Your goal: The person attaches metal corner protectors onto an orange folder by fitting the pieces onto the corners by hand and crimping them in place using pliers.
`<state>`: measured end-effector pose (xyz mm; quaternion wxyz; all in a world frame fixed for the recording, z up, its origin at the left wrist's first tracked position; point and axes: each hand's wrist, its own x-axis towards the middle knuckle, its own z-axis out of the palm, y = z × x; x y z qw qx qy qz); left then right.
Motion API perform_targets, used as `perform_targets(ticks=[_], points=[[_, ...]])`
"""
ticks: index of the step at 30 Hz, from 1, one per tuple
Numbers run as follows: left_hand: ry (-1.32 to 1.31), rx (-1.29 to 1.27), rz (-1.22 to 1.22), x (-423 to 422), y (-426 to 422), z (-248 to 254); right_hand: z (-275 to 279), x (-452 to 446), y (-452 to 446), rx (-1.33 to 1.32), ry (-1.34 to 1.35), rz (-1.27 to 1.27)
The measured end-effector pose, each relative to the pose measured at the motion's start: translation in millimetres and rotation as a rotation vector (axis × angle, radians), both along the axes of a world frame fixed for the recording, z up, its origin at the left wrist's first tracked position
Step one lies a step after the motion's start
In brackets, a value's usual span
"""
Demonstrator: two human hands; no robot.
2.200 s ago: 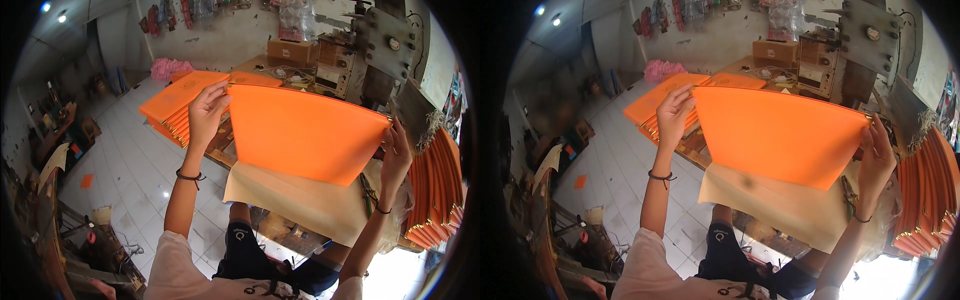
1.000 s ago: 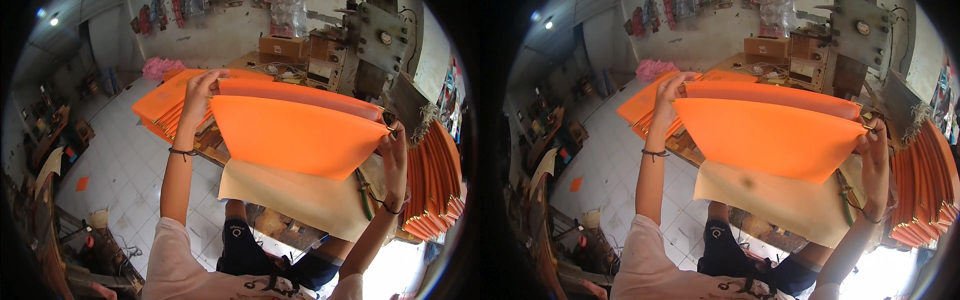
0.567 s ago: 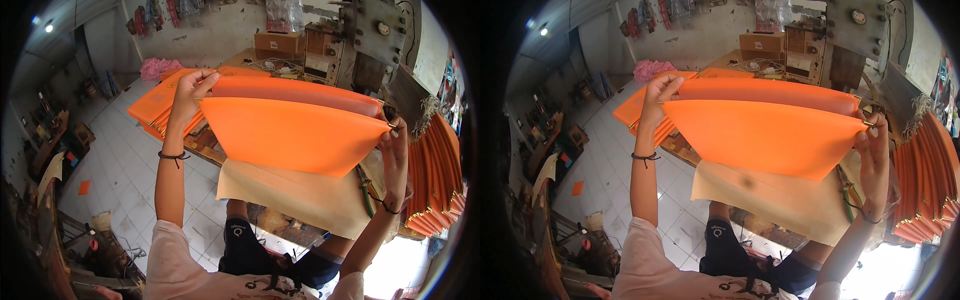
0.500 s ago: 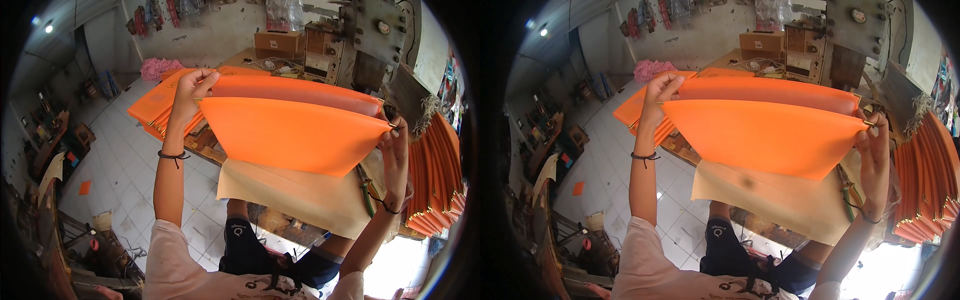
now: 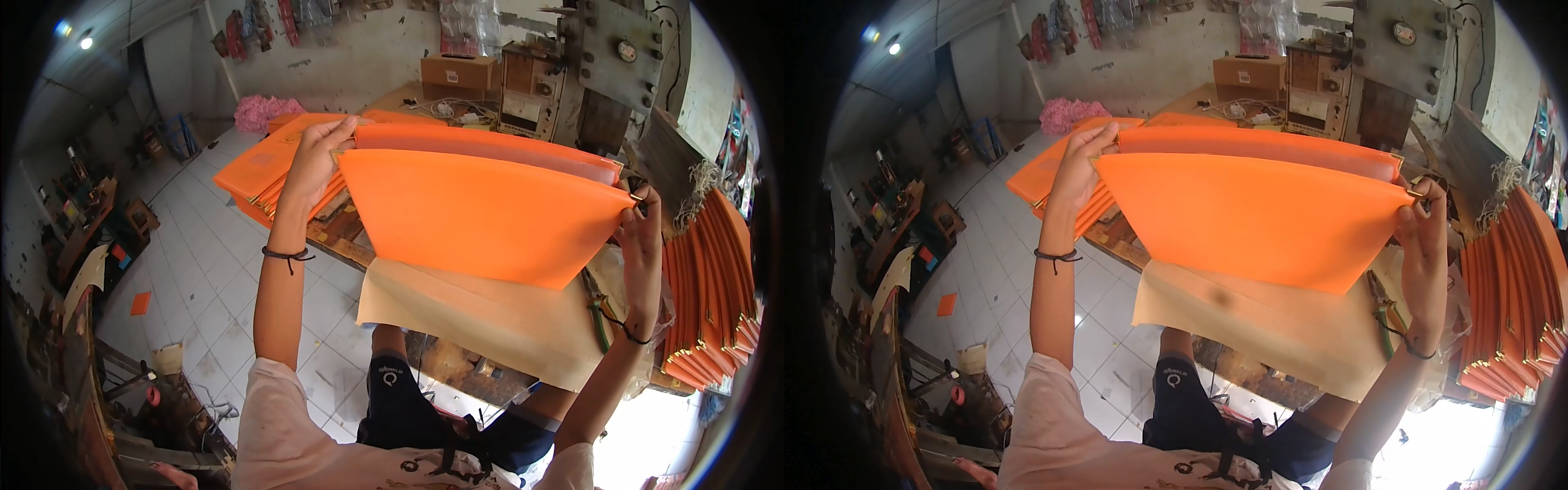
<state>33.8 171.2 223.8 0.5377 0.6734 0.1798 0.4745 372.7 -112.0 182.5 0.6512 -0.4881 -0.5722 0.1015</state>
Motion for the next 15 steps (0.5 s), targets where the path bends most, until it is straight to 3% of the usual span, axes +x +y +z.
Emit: perform_targets(ticks=[11, 15], points=[[-0.050, -0.058, -0.027, 11, 4, -8, 3, -7, -5, 0.047, -0.016, 0.004], [-0.113, -0.030, 0.078, 25, 28, -53, 2, -7, -4, 0.037, 0.004, 0.002]])
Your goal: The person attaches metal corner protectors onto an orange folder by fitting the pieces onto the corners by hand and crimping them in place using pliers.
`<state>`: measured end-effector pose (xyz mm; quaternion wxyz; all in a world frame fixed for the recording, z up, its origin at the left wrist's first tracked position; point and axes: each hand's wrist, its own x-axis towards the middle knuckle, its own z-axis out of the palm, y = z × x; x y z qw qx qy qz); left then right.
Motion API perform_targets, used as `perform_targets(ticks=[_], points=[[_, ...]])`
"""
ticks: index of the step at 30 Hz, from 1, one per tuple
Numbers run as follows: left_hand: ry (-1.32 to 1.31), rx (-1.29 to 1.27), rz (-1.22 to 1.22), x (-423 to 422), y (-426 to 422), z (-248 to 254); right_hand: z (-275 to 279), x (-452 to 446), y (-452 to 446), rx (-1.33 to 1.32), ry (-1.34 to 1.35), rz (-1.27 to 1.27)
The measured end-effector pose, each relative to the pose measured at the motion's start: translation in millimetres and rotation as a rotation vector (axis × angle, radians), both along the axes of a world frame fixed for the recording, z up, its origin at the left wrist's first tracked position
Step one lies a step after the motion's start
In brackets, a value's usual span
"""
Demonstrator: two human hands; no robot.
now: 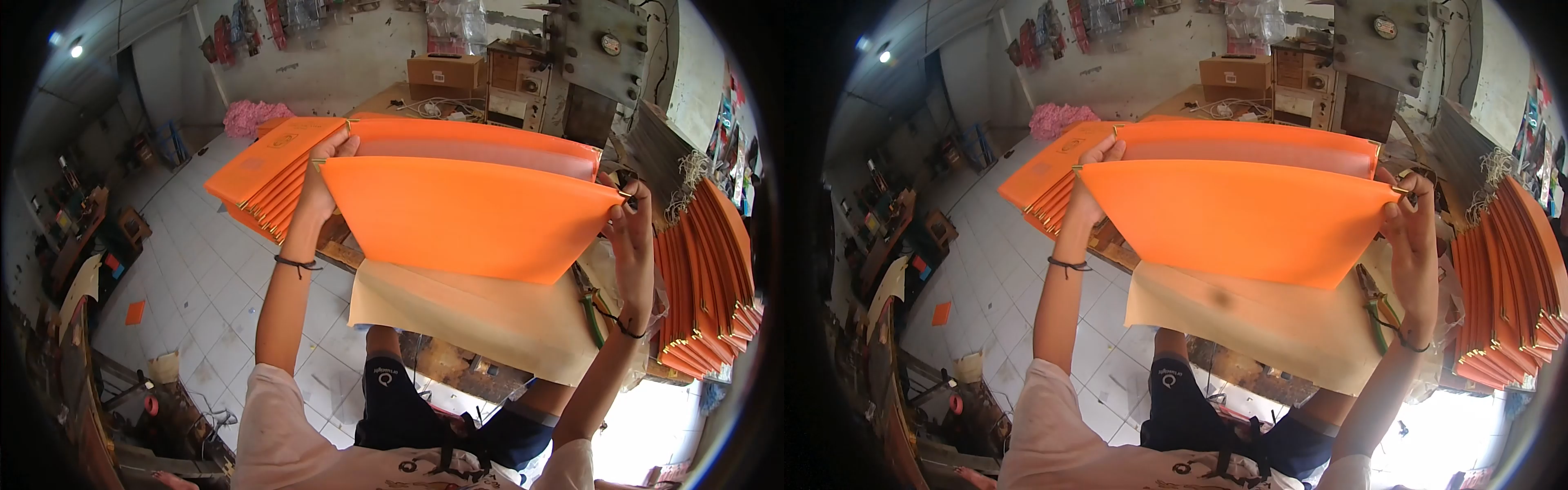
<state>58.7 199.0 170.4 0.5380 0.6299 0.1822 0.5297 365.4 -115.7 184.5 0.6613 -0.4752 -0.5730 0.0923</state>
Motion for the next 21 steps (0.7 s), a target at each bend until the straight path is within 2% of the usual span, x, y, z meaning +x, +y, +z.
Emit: perform_targets(ticks=[4, 7, 13, 14, 17, 21], points=[[-0.019, 0.091, 0.058, 10, -5, -8, 0, 1, 1, 0.005, -0.002, 0.000], [-0.139, -0.029, 0.119, 16, -6, -10, -3, -1, 4, 0.037, 0.010, -0.005], [-0.258, -0.036, 0.050, 13, -4, 9, -25, 8, 8, 0.158, 0.032, -0.068], [-0.224, -0.082, 0.068, 11, -3, 13, -31, 13, 9, 0.174, 0.041, -0.081], [-0.151, 0.026, 0.065, 6, -7, 21, -41, 8, 18, 0.263, 0.072, -0.143], [-0.117, -0.025, 0.101, 8, 1, 23, -53, 8, 28, 0.312, 0.133, -0.076]])
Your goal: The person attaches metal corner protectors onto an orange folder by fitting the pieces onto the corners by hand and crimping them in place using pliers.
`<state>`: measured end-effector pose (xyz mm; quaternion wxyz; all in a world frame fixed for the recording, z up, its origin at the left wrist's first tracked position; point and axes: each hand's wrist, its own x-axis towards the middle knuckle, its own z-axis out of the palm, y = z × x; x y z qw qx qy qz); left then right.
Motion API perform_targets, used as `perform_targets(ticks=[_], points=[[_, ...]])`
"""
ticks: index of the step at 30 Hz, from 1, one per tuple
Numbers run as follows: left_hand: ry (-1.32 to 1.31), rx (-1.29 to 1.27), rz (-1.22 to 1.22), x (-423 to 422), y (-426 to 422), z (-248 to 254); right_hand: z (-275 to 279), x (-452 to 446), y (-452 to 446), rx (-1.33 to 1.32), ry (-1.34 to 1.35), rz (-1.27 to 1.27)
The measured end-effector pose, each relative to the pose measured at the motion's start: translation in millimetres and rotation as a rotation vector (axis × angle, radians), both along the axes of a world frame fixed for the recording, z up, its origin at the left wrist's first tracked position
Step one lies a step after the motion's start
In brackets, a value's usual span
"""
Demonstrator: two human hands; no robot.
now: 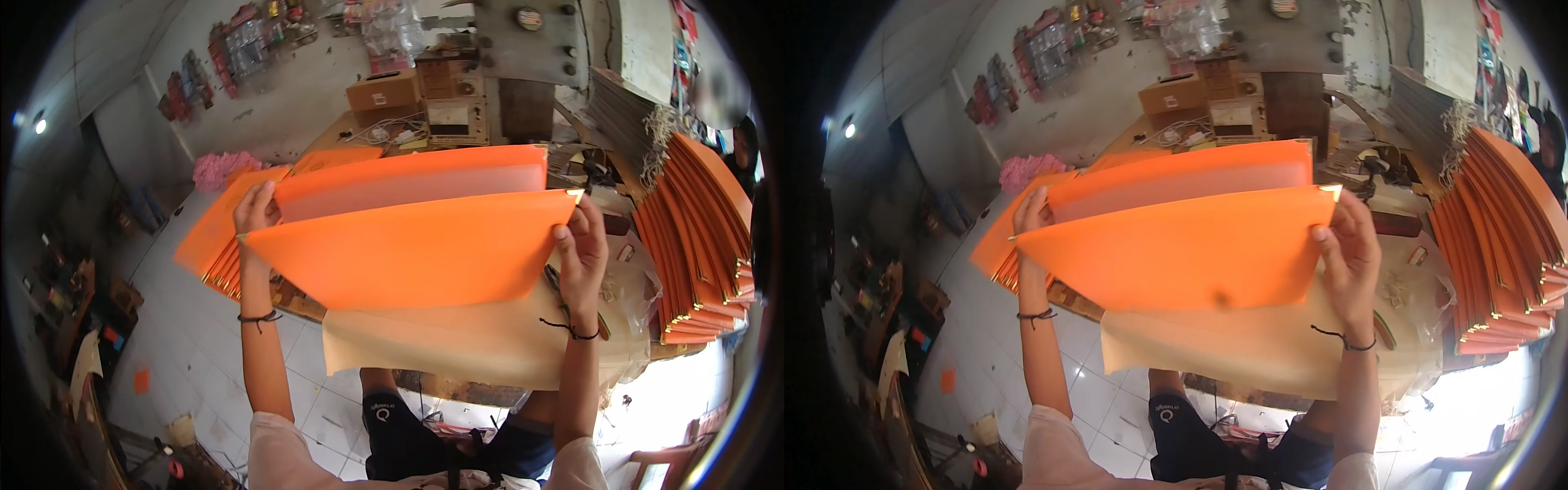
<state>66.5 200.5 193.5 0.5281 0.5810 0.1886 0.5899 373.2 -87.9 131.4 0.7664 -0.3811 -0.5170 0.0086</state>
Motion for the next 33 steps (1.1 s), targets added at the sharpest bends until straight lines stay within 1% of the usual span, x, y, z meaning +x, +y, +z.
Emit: perform_targets(ticks=[2, 3, 5, 9, 12, 15, 21, 24, 25, 26, 27, 28, 30, 32, 33], points=[[-0.009, -0.022, 0.002, 3, 1, -1, -5, 2, 0, -0.024, 0.015, -0.001], [-0.012, -0.039, 0.007, 4, 3, -2, -5, 1, -1, -0.021, 0.072, 0.022], [-0.032, -0.023, -0.010, 4, 17, -9, -5, 2, -3, -0.012, 0.043, 0.014], [-0.037, -0.055, -0.037, 11, 13, -8, -6, 3, -6, -0.022, 0.016, -0.008], [-0.015, 0.003, -0.024, 12, 13, -7, -4, 1, -6, -0.032, 0.043, -0.010], [0.008, -0.057, -0.030, 11, 1, 1, -4, 2, -6, -0.045, 0.012, -0.041], [0.135, -0.005, -0.059, -6, 3, -2, -3, 1, -6, -0.077, 0.054, -0.030], [0.250, -0.058, -0.018, -13, -13, -15, -8, 4, -1, -0.100, 0.087, -0.027], [0.203, -0.088, -0.031, -20, -8, -29, -11, 6, 0, -0.163, 0.110, -0.034], [0.156, -0.118, -0.042, -30, 7, -51, -14, 9, 2, -0.210, 0.087, -0.100], [0.109, -0.148, -0.053, -32, 7, -57, -15, 10, 4, -0.258, 0.064, -0.166], [0.057, -0.152, -0.232, -37, 6, -62, -16, 9, 4, -0.309, 0.040, -0.229], [-0.052, -0.155, -0.590, -39, 1, -70, -14, 5, 3, -0.334, 0.032, -0.219], [0.056, -0.053, -0.477, -33, -5, -86, -14, 1, 5, -0.320, 0.009, -0.195], [0.110, -0.003, -0.419, -30, -9, -92, -15, -2, 5, -0.335, 0.044, -0.169]])
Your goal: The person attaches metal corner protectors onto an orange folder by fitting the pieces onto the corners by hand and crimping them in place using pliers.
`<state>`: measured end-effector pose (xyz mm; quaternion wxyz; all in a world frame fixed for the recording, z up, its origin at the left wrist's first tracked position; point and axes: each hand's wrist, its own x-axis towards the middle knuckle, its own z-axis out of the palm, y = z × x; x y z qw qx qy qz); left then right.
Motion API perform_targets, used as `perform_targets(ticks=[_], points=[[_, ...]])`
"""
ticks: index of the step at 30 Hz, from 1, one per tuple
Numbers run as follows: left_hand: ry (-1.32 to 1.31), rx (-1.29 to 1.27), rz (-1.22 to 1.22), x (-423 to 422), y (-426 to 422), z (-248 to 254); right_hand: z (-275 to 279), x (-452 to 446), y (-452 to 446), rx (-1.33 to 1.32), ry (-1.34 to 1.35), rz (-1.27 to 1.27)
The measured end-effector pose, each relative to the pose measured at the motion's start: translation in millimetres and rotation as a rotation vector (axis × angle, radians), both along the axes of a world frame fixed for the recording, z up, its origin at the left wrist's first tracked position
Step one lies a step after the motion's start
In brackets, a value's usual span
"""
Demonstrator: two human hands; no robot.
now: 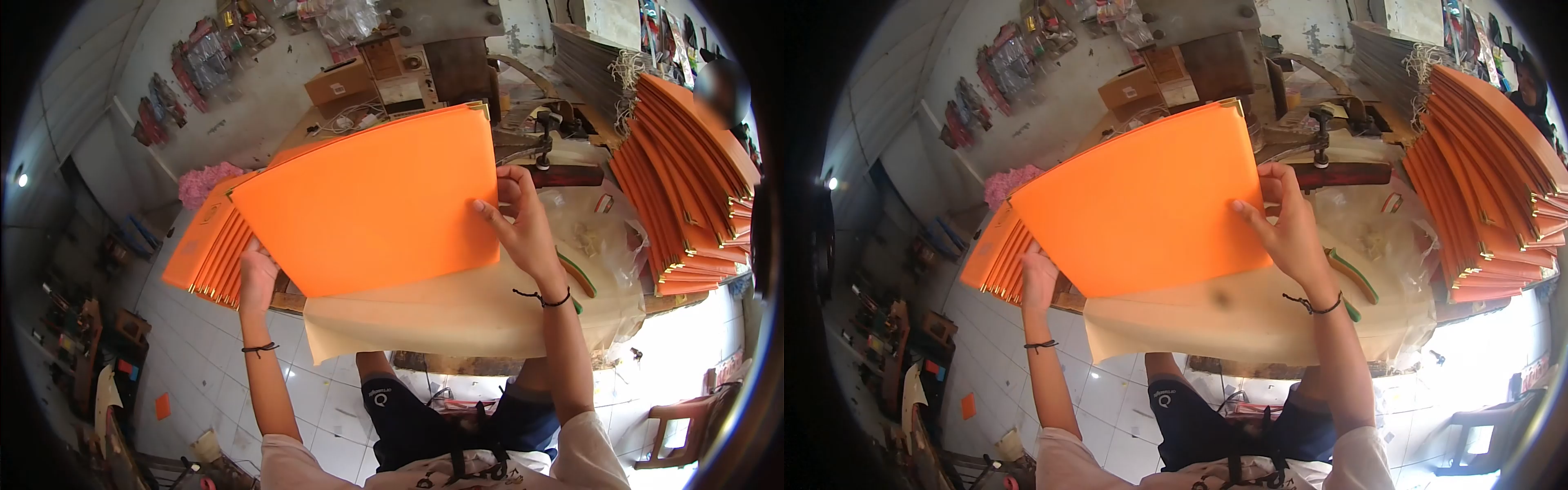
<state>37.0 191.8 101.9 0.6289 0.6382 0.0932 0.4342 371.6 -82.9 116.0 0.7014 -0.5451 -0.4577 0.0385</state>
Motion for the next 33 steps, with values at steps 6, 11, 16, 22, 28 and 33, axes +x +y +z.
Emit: perform_targets(ticks=[6, 11, 16, 22, 28, 33], points=[[0.202, 0.052, 0.121, 13, -23, 6, -9, 9, 3, -0.153, -0.083, 0.032], [0.207, 0.166, 0.235, -18, -60, 3, -4, 2, -4, -0.053, -0.046, 0.111], [0.130, 0.001, 0.213, -65, -148, -33, 10, -16, -2, 0.048, -0.118, 0.143], [0.234, -0.046, 0.083, -96, -250, -133, 44, -42, 9, -0.177, -0.448, 0.226], [0.386, -0.145, 0.168, -63, -334, -179, 51, -73, 52, -0.234, -0.628, 0.411], [0.566, 0.239, 0.042, -32, -372, -173, 61, -119, 80, -0.218, -0.634, 0.516]])
